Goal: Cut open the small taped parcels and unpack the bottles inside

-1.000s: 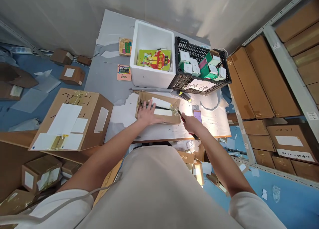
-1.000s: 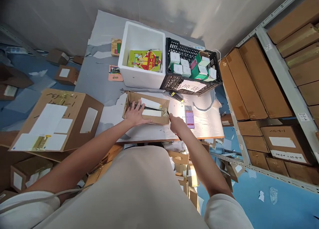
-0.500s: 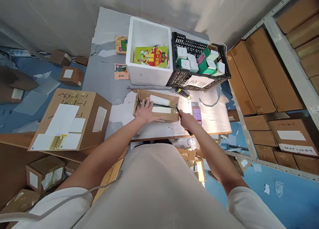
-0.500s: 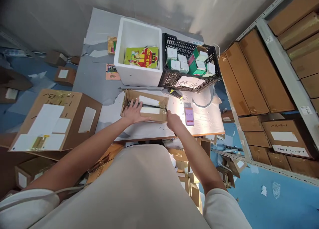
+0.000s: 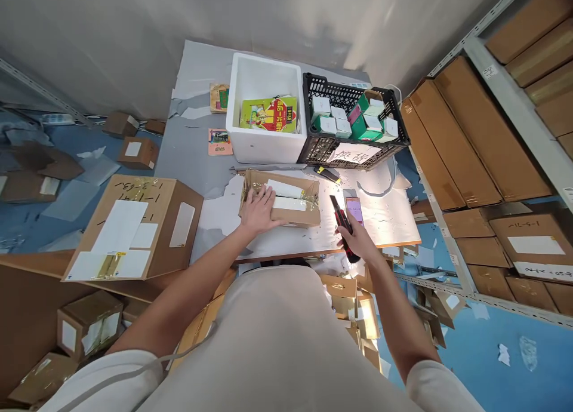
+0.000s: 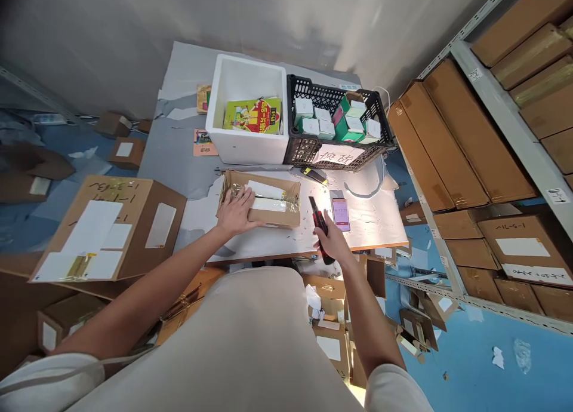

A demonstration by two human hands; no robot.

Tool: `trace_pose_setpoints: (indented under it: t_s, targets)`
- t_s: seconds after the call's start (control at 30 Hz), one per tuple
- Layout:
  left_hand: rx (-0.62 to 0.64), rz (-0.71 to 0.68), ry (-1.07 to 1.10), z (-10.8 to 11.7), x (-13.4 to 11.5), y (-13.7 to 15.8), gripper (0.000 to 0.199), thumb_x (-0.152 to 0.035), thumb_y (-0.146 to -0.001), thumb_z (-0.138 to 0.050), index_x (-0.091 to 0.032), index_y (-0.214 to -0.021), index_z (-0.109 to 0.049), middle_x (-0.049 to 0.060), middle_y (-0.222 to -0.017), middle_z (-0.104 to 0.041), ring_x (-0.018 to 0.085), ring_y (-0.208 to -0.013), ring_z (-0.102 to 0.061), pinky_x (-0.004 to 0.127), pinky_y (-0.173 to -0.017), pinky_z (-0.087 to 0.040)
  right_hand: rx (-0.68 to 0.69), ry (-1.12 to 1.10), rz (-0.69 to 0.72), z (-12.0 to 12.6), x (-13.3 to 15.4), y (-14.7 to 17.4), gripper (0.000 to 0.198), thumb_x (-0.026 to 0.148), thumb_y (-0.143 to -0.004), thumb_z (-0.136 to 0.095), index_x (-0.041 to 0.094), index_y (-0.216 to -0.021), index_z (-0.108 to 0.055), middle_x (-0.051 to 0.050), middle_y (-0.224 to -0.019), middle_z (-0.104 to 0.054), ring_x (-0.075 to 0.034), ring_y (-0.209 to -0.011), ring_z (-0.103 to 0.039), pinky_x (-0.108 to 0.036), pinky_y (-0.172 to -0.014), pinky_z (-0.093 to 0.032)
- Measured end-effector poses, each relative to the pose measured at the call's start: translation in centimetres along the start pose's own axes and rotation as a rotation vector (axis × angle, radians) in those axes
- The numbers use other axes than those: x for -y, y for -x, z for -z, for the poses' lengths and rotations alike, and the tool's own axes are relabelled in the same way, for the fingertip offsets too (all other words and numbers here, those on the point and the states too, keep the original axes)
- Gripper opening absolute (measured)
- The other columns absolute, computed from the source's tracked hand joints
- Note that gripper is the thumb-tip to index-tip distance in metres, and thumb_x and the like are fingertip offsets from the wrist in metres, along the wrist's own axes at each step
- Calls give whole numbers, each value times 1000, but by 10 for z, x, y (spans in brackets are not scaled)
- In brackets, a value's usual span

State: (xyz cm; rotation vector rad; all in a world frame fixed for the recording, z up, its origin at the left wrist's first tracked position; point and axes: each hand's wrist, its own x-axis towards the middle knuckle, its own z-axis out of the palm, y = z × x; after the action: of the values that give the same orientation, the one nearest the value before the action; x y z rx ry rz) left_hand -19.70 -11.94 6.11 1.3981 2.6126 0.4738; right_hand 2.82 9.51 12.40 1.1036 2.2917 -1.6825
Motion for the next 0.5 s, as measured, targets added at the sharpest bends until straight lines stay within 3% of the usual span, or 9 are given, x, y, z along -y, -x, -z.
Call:
trace_pose_setpoints:
  t_s: [0.1, 0.17, 0.23, 0.3, 0.4, 0.5]
  targets:
    - [-154, -57, 89, 3, 10, 20, 94, -69, -71, -56, -13, -143, -35, 19, -151, -29, 35, -142, -19, 56, -114, 4, -203, -256, 46, -24, -27, -23, 53, 48, -72, -66, 19, -114, -50, 3, -74, -60, -9, -45, -55, -25, -43, -49]
    - [-289, 86, 195, -2, 21, 35, 104, -68, -63, -66, -12, -143, -32, 22, -154, -21, 38, -143, -15, 57, -114, -3, -244, -398, 63, -43, -39, -39, 53, 46, -61, -75, 20, -100, -51, 5, -71, -59, -8, -43, -52, -25, -43, -48]
    - [-362, 334, 378, -13, 35, 46, 113, -65, -54, -73, -10, -143, -29, 25, -152, -23, 39, -142, -18, 55, -113, -17, -201, -500, 58, -60, -47, -51, 59, 41, -53, -81, 21, -99, -50, 7, -70, -59, -8, -44, -51, -25, -44, -48]
    - [-265, 511, 652, -27, 48, 52, 106, -63, -52, -75, -11, -137, -37, 24, -141, -42, 37, -132, -39, 51, -106, -34, -126, -532, 35, -72, -50, -58, 61, 40, -51, -82, 22, -99, -49, 9, -62, -57, -9, -42, -51, -26, -43, -47]
    - [-191, 545, 994, -41, 58, 53, 84, -62, -57, -71, -13, -122, -52, 17, -119, -62, 28, -110, -60, 42, -94, -47, -124, -530, 51, -76, -47, -65, 52, 41, -55, -80, 22, -92, -48, 10, -56, -56, -9, -39, -50, -24, -39, -44]
    - [-254, 536, 960, -32, 55, 50, 65, -59, -66, -65, -13, -112, -61, 13, -107, -68, 23, -96, -64, 36, -85, -51, -211, -518, 125, -66, -34, -72, 43, 43, -61, -77, 22, -84, -47, 8, -59, -58, -8, -40, -50, -22, -40, -44]
